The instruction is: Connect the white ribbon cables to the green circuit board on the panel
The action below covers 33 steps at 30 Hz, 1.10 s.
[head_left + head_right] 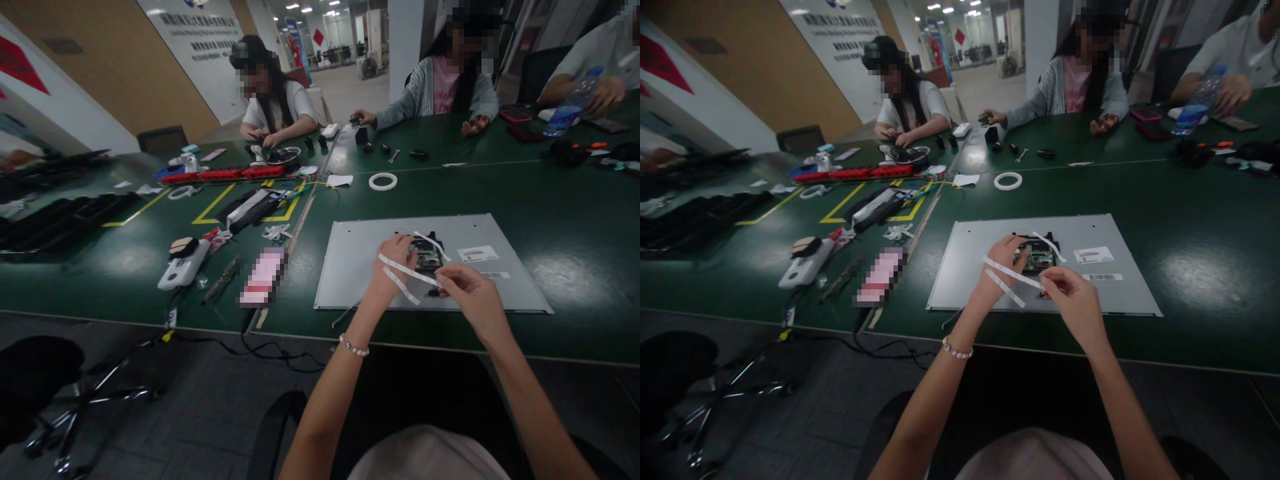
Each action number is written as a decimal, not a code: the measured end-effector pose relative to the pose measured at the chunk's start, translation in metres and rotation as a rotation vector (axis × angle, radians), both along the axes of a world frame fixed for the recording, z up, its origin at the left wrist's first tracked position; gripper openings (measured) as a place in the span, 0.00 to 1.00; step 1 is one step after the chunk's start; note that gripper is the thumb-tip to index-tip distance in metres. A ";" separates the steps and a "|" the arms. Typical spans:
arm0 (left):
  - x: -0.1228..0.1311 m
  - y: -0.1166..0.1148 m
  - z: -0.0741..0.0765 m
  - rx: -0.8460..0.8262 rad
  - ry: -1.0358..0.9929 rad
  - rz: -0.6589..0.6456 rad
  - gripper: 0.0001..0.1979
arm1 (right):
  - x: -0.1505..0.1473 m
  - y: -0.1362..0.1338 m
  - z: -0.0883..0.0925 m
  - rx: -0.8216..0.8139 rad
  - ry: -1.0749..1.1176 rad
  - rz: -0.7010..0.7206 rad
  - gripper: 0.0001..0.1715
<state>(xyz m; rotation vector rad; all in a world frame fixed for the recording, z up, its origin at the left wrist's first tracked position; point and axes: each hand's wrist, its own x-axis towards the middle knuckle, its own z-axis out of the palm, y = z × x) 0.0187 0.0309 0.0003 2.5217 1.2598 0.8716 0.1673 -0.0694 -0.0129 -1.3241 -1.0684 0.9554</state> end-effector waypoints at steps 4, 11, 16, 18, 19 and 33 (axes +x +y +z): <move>-0.022 0.001 -0.005 -0.046 -0.046 0.122 0.12 | 0.015 -0.004 0.001 0.039 0.003 -0.090 0.18; -0.037 -0.015 0.001 -0.731 -0.637 0.051 0.24 | 0.015 -0.005 -0.009 0.017 -0.088 -0.048 0.19; -0.043 -0.028 0.008 -1.005 -0.631 -0.058 0.22 | 0.002 -0.007 -0.010 -0.008 -0.140 0.035 0.19; -0.048 -0.030 0.006 -0.961 -0.591 -0.053 0.15 | 0.001 -0.008 -0.011 -0.009 -0.162 0.046 0.19; -0.050 -0.030 0.005 -0.948 -0.583 -0.052 0.12 | 0.001 -0.010 -0.011 -0.006 -0.175 0.057 0.19; -0.061 0.019 -0.017 -0.493 -0.450 -0.011 0.08 | -0.033 0.005 -0.013 0.109 -0.325 0.271 0.14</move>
